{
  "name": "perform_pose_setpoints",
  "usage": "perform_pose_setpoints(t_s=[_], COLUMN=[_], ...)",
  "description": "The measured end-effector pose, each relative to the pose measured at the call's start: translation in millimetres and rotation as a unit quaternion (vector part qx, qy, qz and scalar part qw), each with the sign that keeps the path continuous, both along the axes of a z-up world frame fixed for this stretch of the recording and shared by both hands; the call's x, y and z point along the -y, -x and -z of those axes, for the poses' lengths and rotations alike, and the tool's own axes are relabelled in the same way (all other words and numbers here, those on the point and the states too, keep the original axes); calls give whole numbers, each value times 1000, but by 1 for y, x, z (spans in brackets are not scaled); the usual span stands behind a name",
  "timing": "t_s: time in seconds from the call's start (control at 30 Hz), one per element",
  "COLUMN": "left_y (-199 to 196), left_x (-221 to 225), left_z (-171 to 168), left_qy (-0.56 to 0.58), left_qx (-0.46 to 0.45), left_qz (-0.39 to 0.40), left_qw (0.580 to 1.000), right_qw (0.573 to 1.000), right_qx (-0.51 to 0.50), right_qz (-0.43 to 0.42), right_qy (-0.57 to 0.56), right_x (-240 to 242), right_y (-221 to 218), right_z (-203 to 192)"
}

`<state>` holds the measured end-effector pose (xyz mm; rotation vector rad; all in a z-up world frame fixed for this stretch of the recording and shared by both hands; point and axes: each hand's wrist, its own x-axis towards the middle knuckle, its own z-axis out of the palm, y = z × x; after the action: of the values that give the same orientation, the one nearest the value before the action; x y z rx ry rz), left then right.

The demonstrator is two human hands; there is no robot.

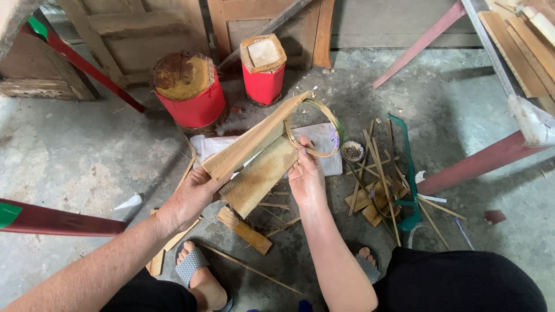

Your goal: Assembling a small wooden frame or box using wooden slats, a hammer, and nails.

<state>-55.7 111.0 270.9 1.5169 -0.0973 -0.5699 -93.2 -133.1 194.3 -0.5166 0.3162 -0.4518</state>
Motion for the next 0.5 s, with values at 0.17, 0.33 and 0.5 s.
perform_pose_setpoints(t_s=[0.17,0.33,0.5], left_y=[5,14,26], left_x=[-1,8,17], left_z=[-2,-6,34], left_qy=[-11,-35,-23], left_qx=[16,25,52], left_qz=[15,33,-64], left_qw=[1000,999,996], right_qw=[999,997,990], right_qx=[17,26,-40], right_qz=[-25,-24,-52], right_qy=[-28,-72,-121], right_x=[-3,-7,6], right_y=[-4,-10,-35], right_z=[16,30,127])
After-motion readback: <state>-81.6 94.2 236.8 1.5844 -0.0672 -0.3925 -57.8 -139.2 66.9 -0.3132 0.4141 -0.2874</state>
